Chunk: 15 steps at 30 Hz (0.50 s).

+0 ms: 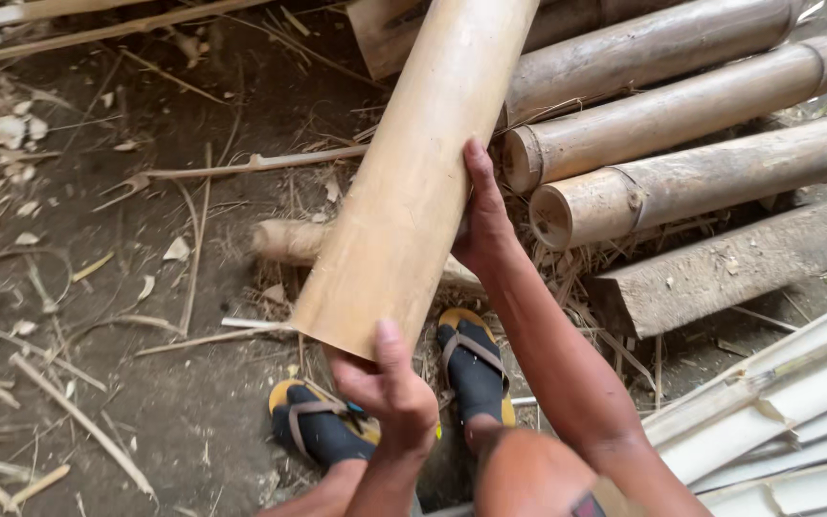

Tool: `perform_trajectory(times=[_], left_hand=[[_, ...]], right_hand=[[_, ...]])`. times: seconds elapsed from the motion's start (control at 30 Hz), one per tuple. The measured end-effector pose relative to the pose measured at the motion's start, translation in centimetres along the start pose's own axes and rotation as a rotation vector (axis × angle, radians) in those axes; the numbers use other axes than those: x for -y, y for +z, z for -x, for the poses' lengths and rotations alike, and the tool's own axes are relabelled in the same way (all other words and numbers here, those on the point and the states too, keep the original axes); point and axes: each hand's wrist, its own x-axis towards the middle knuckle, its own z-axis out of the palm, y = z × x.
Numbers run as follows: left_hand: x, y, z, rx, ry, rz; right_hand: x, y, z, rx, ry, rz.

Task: The person uses a machete to split a bamboo pole lengthwise into flat strips. They secure the bamboo on a wooden block, strike it with the machete to initiate the split, and then pull the sections apart to create flat pieces.

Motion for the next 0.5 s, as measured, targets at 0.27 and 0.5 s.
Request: perform_trajectory(times=[0.27,0.5], left_hand=[[-12.6,-7.8,-1.6,0.583,0.319,-0.87],[-15.8,-14.4,-5.7,0.11,-0.1,-0.803]], right_hand=[[1.7,11.2,9.4,-0.156,0.249,0.295],[-6.7,8.4,9.1,0.263,0.401,0.561]])
